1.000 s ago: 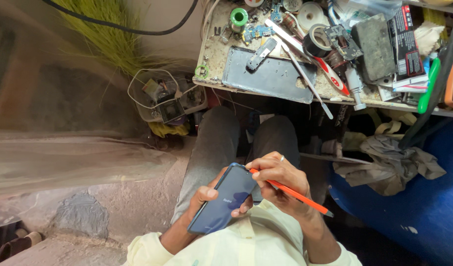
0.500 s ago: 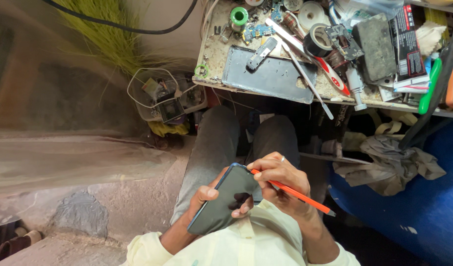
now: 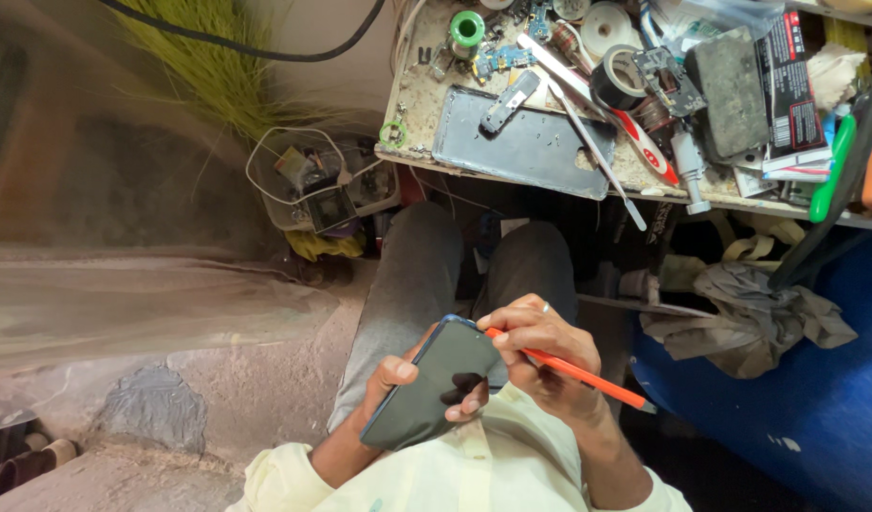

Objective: The person disassembles a smartphone by removing the back cover and prying the screen. They apply adhesive tape to the internal frame and use a screwdriver to adjust internal components.

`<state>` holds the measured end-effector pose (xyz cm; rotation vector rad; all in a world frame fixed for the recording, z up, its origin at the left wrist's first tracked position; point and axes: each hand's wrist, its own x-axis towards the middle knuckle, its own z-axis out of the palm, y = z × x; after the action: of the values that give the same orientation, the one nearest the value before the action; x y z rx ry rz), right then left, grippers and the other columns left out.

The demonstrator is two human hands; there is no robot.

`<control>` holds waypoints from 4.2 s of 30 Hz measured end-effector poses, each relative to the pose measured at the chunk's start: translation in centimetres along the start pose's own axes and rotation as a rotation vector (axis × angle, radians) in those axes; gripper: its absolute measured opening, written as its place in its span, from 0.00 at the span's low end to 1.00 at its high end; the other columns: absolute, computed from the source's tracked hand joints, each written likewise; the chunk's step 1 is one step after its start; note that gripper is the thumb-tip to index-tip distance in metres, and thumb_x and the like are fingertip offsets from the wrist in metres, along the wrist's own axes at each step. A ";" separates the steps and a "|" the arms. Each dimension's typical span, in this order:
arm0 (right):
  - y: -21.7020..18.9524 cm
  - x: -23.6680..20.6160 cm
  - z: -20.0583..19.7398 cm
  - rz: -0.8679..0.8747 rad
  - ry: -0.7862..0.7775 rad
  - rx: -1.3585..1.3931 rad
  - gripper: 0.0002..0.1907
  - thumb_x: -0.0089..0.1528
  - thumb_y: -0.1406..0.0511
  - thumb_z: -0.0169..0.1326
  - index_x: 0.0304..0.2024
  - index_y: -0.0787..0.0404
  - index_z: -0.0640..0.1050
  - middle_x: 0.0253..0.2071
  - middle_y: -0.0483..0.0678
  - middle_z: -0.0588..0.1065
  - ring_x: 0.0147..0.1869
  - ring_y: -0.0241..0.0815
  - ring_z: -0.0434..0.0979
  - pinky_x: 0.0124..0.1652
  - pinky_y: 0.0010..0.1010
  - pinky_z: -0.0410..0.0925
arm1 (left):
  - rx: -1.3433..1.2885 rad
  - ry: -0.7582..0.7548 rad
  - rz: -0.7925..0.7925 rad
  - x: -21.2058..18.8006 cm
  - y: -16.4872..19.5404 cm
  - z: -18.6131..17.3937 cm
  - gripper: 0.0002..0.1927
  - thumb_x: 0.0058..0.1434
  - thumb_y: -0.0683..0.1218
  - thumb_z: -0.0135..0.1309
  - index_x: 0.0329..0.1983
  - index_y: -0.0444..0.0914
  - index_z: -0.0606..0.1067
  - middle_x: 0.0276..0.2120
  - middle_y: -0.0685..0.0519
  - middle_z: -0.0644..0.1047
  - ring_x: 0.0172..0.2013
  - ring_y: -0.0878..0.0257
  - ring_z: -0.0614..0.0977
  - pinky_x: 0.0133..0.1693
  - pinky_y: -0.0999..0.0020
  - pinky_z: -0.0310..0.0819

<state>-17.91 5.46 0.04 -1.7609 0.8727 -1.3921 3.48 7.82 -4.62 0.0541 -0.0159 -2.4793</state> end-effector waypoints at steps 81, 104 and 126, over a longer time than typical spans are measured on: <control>1.1 -2.4 0.6 0.399 0.123 0.539 0.06 0.68 0.75 0.55 0.47 0.65 0.80 0.50 0.60 0.80 0.52 0.43 0.79 0.55 0.33 0.73 | -0.110 -0.060 -0.055 -0.3 -0.3 -1.4 0.37 0.57 0.54 0.57 0.68 0.36 0.65 0.43 0.35 0.73 0.40 0.54 0.74 0.43 0.67 0.72; 2.1 -3.8 -0.4 0.457 0.335 0.522 0.08 0.68 0.74 0.53 0.50 0.67 0.77 0.54 0.60 0.77 0.54 0.44 0.77 0.56 0.34 0.70 | 0.527 0.270 0.258 1.7 1.4 1.3 0.34 0.78 0.63 0.38 0.76 0.37 0.60 0.41 0.45 0.74 0.36 0.65 0.73 0.41 0.73 0.69; 1.7 -4.6 -0.6 0.539 0.322 0.610 0.09 0.69 0.72 0.51 0.51 0.67 0.77 0.52 0.60 0.78 0.53 0.45 0.77 0.55 0.37 0.70 | -0.305 0.004 0.123 1.3 3.4 2.9 0.48 0.59 0.48 0.53 0.82 0.37 0.48 0.72 0.30 0.57 0.68 0.40 0.69 0.65 0.54 0.70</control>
<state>-19.48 8.35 -3.60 -0.7835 0.8777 -1.3861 4.47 4.33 -1.69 -0.0700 0.3501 -2.3318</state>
